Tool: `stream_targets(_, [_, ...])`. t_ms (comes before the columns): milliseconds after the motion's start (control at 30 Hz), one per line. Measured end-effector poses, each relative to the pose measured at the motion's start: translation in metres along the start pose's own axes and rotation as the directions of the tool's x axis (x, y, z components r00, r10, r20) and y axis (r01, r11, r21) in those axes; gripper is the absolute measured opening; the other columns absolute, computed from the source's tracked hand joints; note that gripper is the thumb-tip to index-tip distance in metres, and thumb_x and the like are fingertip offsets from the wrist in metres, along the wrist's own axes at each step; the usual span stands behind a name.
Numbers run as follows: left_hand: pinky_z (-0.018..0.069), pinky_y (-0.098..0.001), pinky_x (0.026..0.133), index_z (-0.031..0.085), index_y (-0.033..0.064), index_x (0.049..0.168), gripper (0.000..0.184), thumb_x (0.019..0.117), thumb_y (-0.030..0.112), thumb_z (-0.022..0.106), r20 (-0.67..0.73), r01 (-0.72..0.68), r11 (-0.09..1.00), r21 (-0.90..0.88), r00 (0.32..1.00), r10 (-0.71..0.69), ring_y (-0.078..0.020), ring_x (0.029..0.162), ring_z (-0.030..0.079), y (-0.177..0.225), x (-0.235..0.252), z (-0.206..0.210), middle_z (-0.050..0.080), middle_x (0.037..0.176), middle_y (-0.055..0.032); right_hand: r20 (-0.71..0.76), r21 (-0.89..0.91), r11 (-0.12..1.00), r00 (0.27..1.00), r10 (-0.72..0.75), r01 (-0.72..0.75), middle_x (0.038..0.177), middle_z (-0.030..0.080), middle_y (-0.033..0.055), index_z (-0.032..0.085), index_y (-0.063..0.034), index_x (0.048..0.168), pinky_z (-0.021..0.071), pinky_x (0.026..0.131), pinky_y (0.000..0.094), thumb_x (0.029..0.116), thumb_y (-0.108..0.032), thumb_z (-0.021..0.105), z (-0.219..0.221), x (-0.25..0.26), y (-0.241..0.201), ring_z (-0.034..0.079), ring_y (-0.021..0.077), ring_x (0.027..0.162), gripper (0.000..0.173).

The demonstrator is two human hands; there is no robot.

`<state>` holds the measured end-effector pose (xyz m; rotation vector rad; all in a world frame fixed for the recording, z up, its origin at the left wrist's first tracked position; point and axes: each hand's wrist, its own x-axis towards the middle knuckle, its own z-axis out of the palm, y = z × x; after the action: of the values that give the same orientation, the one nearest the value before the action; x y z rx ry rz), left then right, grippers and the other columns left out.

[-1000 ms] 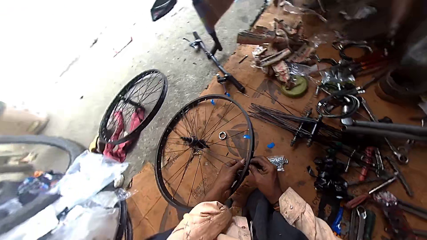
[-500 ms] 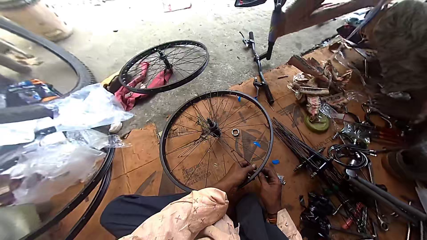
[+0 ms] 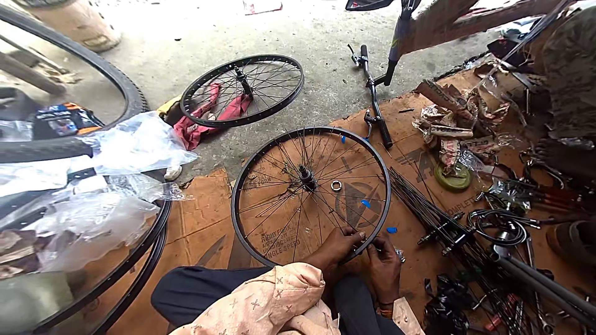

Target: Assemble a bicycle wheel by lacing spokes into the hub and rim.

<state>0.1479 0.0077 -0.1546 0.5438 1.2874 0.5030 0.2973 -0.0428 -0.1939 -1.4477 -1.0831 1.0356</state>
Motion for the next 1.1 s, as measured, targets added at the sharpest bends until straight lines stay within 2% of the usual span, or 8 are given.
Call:
stream_targets(233, [0.0582, -0.0283, 0.07, 0.067, 0.0014, 0.108, 0.024, 0.1031, 0.025, 0.064, -0.004, 0.029, 0.999, -0.018, 1.0, -0.029, -0.0159, 0.076, 0.071, 0.01, -0.006, 0.0, 0.073, 0.09, -0.0097, -0.032, 0.01, 0.993, 0.993, -0.115, 0.116, 0.092, 0.073, 0.009, 0.073, 0.0015, 0.099, 0.0633, 0.076, 0.0271, 0.0882, 0.0, 0.068, 0.002, -0.001, -0.002, 0.072, 0.0145, 0.081, 0.013])
stream_targets(367, [0.0584, -0.0285, 0.071, 0.067, 0.0015, 0.108, 0.023, 0.1025, 0.024, 0.065, 0.001, 0.04, 0.999, -0.03, 0.999, -0.04, -0.0158, 0.076, 0.071, 0.016, -0.009, -0.002, 0.073, 0.089, -0.0095, -0.03, 0.021, 0.984, 0.984, -0.176, 0.177, 0.094, 0.073, 0.0099, 0.071, 0.0038, 0.103, 0.0642, 0.077, 0.0298, 0.0856, 0.0, 0.068, 0.006, -0.001, -0.006, 0.072, 0.0167, 0.081, 0.018])
stream_targets(567, [0.0584, -0.0288, 0.07, 0.066, 0.002, 0.108, 0.023, 0.1027, 0.024, 0.065, 0.009, 0.038, 0.999, -0.033, 0.999, -0.038, -0.0164, 0.077, 0.071, 0.015, -0.009, -0.002, 0.073, 0.089, -0.0095, -0.062, -0.084, 0.967, 0.967, -0.246, 0.241, 0.091, 0.073, 0.0069, 0.074, 0.0009, 0.096, 0.063, 0.076, 0.026, 0.086, -0.003, 0.067, 0.008, 0.001, -0.002, 0.071, 0.0123, 0.081, 0.013])
stream_targets(667, [0.0584, -0.0277, 0.069, 0.066, 0.0017, 0.109, 0.024, 0.1034, 0.025, 0.064, 0.026, 0.037, 0.999, -0.036, 0.999, -0.036, -0.0152, 0.075, 0.071, 0.016, -0.01, -0.003, 0.073, 0.088, -0.0089, -0.036, -0.039, 0.969, 0.968, -0.247, 0.245, 0.094, 0.073, 0.0091, 0.071, 0.0043, 0.103, 0.0638, 0.078, 0.029, 0.0839, 0.0, 0.069, 0.007, 0.0, 0.0, 0.072, 0.015, 0.082, 0.02])
stream_targets(800, [0.0584, -0.0271, 0.068, 0.067, 0.0012, 0.106, 0.023, 0.1032, 0.023, 0.064, 0.04, 0.025, 0.998, -0.056, 0.999, -0.023, -0.0148, 0.073, 0.07, 0.017, -0.011, -0.004, 0.073, 0.087, -0.0088, -0.04, -0.083, 0.96, 0.962, -0.272, 0.268, 0.091, 0.072, 0.0062, 0.074, -0.0001, 0.095, 0.0626, 0.075, 0.0263, 0.0847, -0.002, 0.068, 0.006, 0.001, -0.001, 0.071, 0.0126, 0.081, 0.012])
stream_targets(967, [0.0586, -0.027, 0.067, 0.067, 0.0014, 0.105, 0.022, 0.1026, 0.023, 0.065, 0.055, 0.032, 0.997, -0.074, 0.998, -0.028, -0.0149, 0.073, 0.07, 0.017, -0.012, -0.005, 0.072, 0.086, -0.0083, -0.029, -0.043, 0.955, 0.955, -0.294, 0.293, 0.095, 0.072, 0.0085, 0.071, 0.0033, 0.101, 0.0636, 0.078, 0.0281, 0.0838, -0.002, 0.068, 0.006, 0.001, 0.001, 0.072, 0.0144, 0.083, 0.019])
stream_targets(1100, [0.0589, -0.0273, 0.067, 0.067, 0.0016, 0.106, 0.023, 0.1029, 0.025, 0.065, 0.051, 0.04, 0.997, -0.063, 0.998, -0.037, -0.0152, 0.073, 0.071, 0.017, -0.013, -0.005, 0.072, 0.087, -0.0085, -0.033, -0.079, 0.949, 0.951, -0.307, 0.304, 0.093, 0.073, 0.0068, 0.074, 0.0002, 0.095, 0.0626, 0.076, 0.0261, 0.0861, -0.004, 0.066, 0.005, 0.002, 0.0, 0.071, 0.0127, 0.082, 0.013])
